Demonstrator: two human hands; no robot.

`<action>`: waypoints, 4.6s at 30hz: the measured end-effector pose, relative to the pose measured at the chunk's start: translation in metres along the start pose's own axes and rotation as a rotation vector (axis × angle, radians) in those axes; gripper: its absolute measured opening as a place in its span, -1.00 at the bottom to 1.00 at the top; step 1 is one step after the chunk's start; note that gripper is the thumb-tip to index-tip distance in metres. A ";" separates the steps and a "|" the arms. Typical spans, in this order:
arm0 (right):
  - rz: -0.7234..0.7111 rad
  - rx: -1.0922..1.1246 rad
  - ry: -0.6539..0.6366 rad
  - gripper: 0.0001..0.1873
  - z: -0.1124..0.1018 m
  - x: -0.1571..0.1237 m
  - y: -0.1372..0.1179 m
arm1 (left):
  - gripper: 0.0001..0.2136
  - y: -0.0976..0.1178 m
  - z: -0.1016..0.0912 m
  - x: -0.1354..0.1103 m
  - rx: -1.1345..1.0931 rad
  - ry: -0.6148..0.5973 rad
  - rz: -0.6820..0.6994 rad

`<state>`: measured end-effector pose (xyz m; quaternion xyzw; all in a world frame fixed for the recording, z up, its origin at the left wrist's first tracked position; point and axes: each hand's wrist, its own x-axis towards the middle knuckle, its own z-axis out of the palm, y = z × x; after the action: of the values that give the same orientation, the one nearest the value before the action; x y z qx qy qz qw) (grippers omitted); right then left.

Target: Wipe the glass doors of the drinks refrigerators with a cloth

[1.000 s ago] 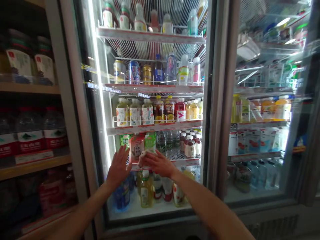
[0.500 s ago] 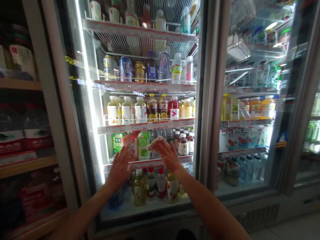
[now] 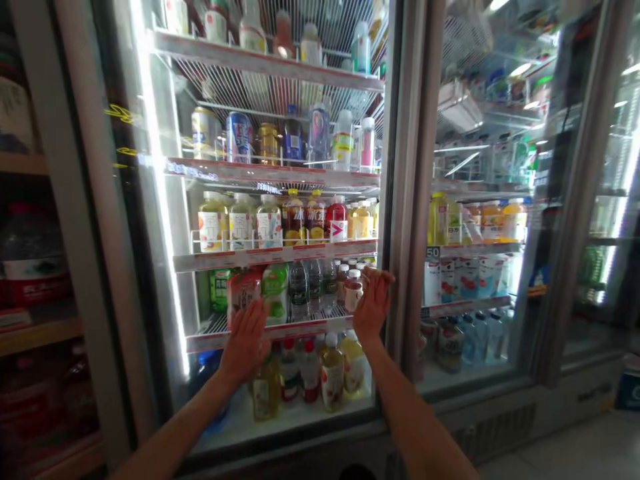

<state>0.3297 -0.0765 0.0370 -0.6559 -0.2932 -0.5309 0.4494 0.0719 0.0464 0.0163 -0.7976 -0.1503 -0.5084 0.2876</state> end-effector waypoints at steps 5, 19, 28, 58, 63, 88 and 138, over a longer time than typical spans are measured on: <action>-0.393 0.105 -0.135 -0.40 -0.001 -0.033 -0.043 | -0.34 0.002 -0.002 0.016 -0.007 0.003 -0.022; -0.423 0.079 -0.194 -0.40 -0.003 -0.015 -0.023 | -0.39 -0.011 -0.004 0.009 0.038 -0.065 -0.105; -0.139 0.023 -0.018 -0.42 0.002 0.035 -0.022 | -0.36 -0.008 -0.004 0.011 0.055 -0.042 -0.105; -0.616 0.110 -0.148 -0.49 0.006 0.049 -0.058 | -0.41 -0.064 -0.021 0.052 0.011 0.067 -0.226; 0.031 0.046 0.099 -0.44 0.012 0.075 -0.050 | -0.38 -0.086 -0.028 0.059 0.010 0.151 -0.349; -0.225 0.185 -0.014 -0.41 0.018 0.066 -0.152 | -0.36 -0.118 -0.041 0.042 0.087 0.071 -0.414; -0.564 0.778 -0.261 -0.38 0.002 0.068 -0.209 | -0.42 -0.060 -0.005 0.111 -0.079 0.121 -0.360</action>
<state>0.1686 0.0071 0.1607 -0.3960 -0.6892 -0.3965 0.4593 0.0852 0.0852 0.1356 -0.7364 -0.2530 -0.6043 0.1688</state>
